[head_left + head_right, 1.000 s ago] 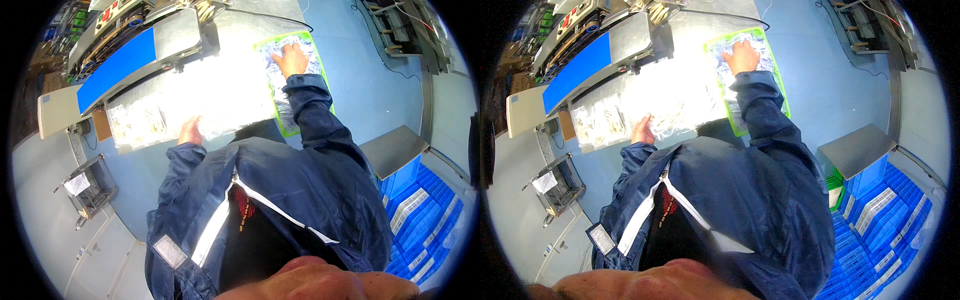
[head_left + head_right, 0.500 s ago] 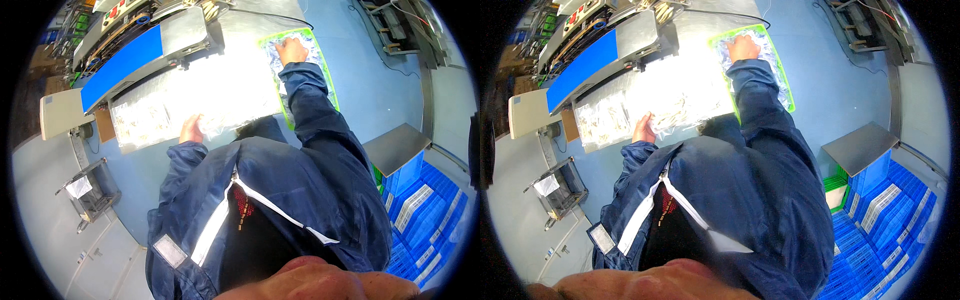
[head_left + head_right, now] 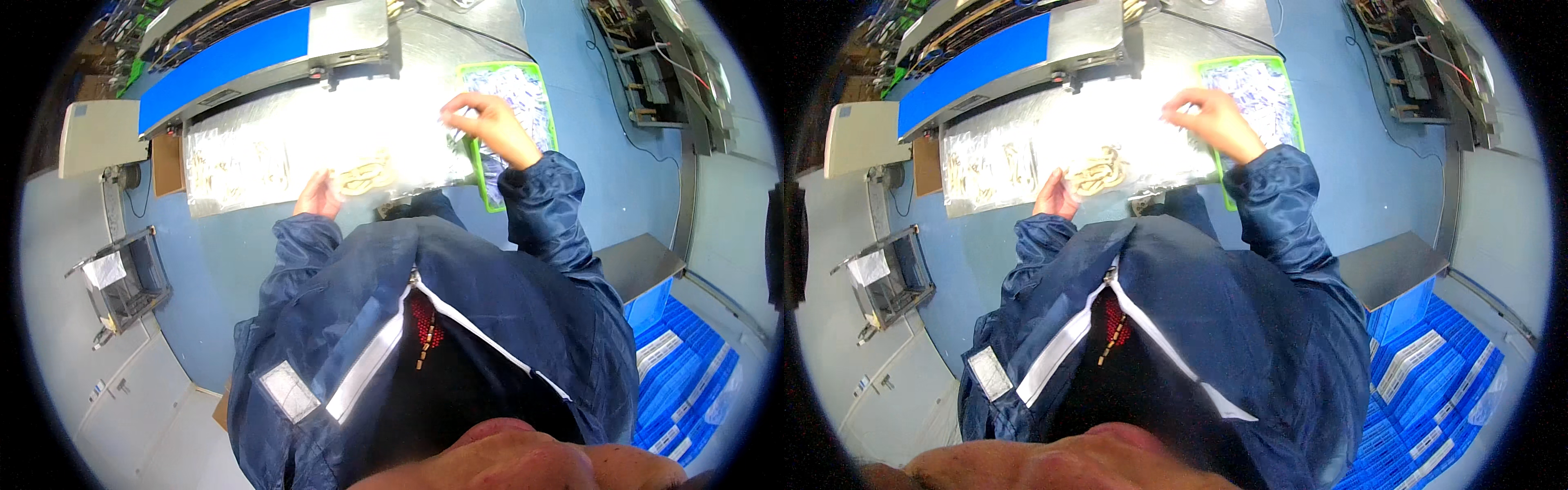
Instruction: The person places portions of white food items into clear plastic bags on a stainless steel table. They then move the filled bags to a heat-sealing machine to close them and place the sealed packages aside.
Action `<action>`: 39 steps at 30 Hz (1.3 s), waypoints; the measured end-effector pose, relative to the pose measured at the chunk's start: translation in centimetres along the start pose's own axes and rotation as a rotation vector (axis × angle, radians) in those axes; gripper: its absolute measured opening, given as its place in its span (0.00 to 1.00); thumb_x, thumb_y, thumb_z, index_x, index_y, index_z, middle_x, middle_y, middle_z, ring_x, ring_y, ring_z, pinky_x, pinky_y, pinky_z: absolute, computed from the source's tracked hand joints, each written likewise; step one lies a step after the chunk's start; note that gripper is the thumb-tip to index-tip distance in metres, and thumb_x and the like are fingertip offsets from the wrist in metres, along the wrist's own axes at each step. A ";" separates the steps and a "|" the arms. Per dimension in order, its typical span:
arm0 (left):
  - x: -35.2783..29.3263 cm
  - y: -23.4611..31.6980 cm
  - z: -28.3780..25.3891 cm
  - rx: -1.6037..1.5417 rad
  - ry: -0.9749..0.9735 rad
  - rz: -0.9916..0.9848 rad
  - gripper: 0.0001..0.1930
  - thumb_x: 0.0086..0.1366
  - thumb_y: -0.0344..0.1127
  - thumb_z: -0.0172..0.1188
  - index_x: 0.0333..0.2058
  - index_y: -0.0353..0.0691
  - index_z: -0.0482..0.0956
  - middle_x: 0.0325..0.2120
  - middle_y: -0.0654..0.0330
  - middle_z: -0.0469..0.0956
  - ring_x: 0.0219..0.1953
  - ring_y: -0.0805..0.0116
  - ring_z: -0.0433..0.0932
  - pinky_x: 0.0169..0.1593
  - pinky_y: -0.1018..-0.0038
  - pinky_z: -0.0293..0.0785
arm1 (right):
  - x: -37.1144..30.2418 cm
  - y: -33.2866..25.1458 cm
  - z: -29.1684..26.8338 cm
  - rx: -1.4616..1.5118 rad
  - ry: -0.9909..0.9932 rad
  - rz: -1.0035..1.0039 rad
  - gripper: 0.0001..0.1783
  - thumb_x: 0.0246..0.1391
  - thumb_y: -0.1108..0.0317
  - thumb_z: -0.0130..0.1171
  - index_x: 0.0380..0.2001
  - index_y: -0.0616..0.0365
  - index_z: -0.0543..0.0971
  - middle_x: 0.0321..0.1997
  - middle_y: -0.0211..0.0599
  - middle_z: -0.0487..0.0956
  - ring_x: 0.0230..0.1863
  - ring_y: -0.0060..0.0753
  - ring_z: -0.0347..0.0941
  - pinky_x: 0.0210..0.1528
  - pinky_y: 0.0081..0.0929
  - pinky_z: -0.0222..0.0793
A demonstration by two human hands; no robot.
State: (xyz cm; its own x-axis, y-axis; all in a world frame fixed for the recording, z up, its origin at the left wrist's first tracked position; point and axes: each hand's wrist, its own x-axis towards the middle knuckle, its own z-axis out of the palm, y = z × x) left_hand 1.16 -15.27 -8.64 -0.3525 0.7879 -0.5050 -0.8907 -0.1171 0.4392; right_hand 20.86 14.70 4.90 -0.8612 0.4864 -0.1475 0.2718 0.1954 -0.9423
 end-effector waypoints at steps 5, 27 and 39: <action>-0.5 0.3 0.5 -0.002 -0.096 -0.019 0.30 0.69 0.44 0.54 0.61 0.28 0.61 0.58 0.44 0.69 0.60 0.51 0.69 0.65 0.56 0.63 | 0.4 -2.8 5.2 -0.588 -0.202 -0.171 0.12 0.50 0.69 0.62 0.40 0.58 0.78 0.27 0.41 0.79 0.31 0.37 0.78 0.36 0.30 0.71; -0.9 -3.3 -6.3 0.259 -0.070 0.112 0.21 0.67 0.34 0.53 0.57 0.32 0.67 0.54 0.48 0.73 0.57 0.55 0.72 0.62 0.58 0.66 | 6.7 2.1 9.0 -0.554 -0.563 -0.089 0.10 0.50 0.69 0.61 0.36 0.61 0.80 0.25 0.45 0.79 0.24 0.43 0.76 0.30 0.34 0.70; 0.5 -2.6 -12.4 -0.406 0.355 0.212 0.17 0.62 0.36 0.58 0.48 0.36 0.73 0.49 0.52 0.77 0.54 0.55 0.74 0.59 0.59 0.67 | 18.2 12.8 6.5 -1.037 -0.181 -0.022 0.18 0.44 0.54 0.66 0.37 0.52 0.81 0.43 0.45 0.77 0.47 0.47 0.74 0.50 0.43 0.70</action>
State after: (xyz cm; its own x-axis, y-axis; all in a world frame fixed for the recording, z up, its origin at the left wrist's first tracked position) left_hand -0.27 -22.03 -19.26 -0.5475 0.4790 -0.6862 -0.8041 -0.5281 0.2730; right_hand 5.91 20.50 -11.74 -0.8986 0.3559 -0.2567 0.4159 0.8773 -0.2394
